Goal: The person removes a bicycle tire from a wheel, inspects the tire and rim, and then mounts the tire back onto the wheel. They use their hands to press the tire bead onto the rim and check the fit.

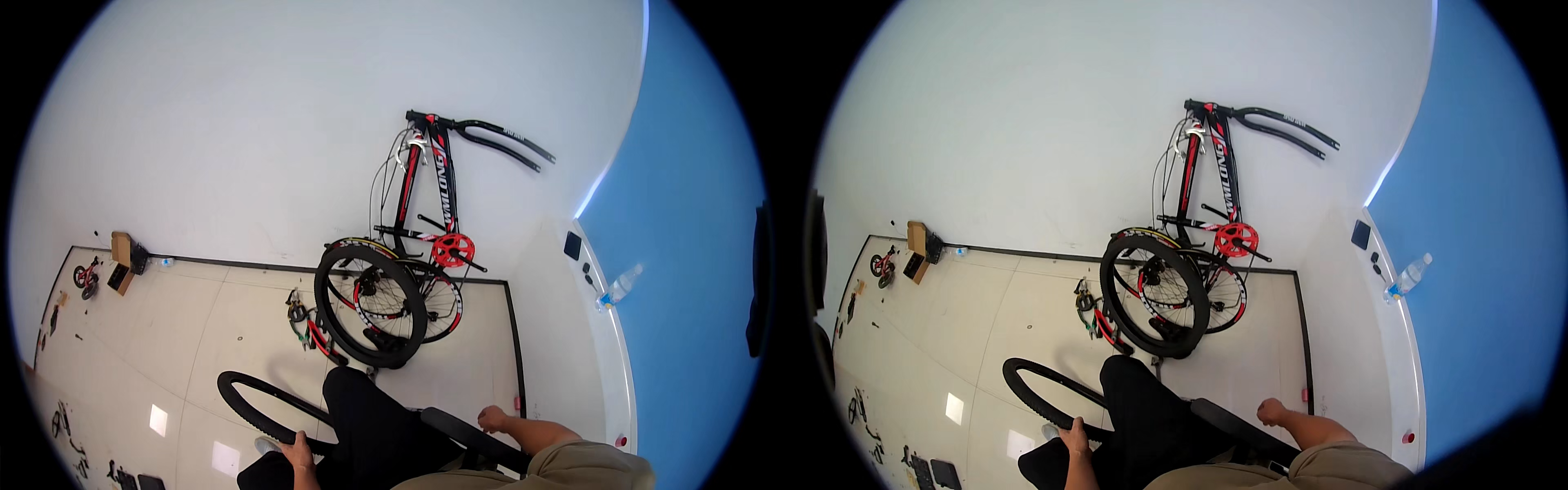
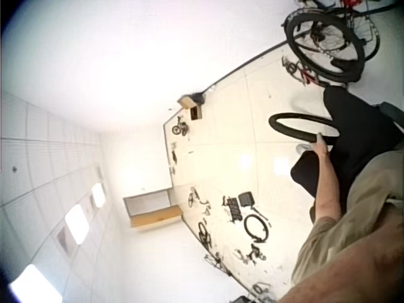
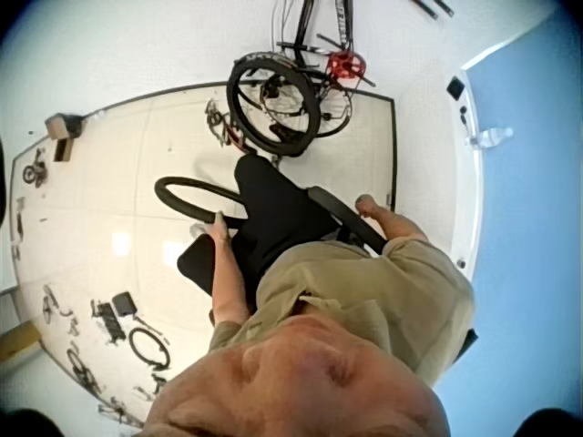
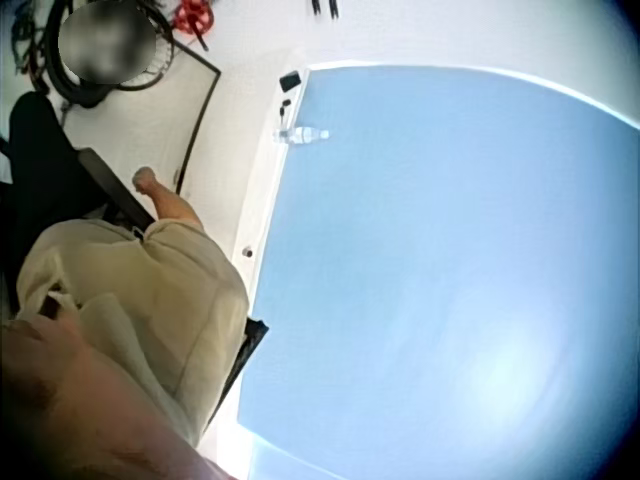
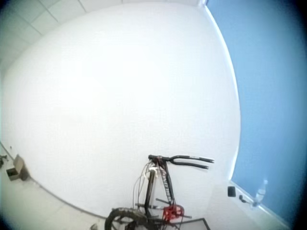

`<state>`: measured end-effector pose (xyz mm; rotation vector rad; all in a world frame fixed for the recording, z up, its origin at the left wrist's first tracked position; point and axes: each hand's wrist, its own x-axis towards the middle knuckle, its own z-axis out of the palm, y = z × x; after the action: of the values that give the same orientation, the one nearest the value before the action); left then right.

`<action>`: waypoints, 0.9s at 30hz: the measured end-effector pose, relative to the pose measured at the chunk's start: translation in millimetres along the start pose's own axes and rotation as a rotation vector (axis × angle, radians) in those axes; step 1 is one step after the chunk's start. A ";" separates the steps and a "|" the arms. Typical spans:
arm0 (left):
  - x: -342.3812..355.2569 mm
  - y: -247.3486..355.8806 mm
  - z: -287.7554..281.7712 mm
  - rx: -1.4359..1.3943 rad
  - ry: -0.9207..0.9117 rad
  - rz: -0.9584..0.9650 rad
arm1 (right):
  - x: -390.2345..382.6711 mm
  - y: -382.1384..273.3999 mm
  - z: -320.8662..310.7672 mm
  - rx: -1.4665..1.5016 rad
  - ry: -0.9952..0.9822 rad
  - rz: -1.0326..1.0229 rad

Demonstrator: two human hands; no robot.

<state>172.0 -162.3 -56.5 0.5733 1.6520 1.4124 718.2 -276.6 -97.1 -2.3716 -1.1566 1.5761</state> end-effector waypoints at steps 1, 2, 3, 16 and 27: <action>3.8 -1.5 -4.2 0.057 0.016 -0.041 | -8.8 -10.6 1.7 -0.021 0.013 0.021; 7.2 -4.4 -6.1 0.071 0.005 -0.028 | -16.0 -20.4 4.4 -0.042 0.025 0.043; 9.9 -7.3 -10.1 0.088 -0.005 -0.015 | -10.6 -17.6 5.6 -0.135 0.029 -0.071; -8.6 20.1 3.3 0.034 -0.158 -0.003 | 23.4 -58.3 -37.5 -0.134 0.209 -0.154; -15.9 11.7 0.7 0.123 -0.114 -0.025 | 141.7 -195.7 -156.3 -0.102 0.659 -0.255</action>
<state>178.8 -171.6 -40.4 0.6883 1.6565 1.2431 766.2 2.5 -46.0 -2.3829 -1.3095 0.5891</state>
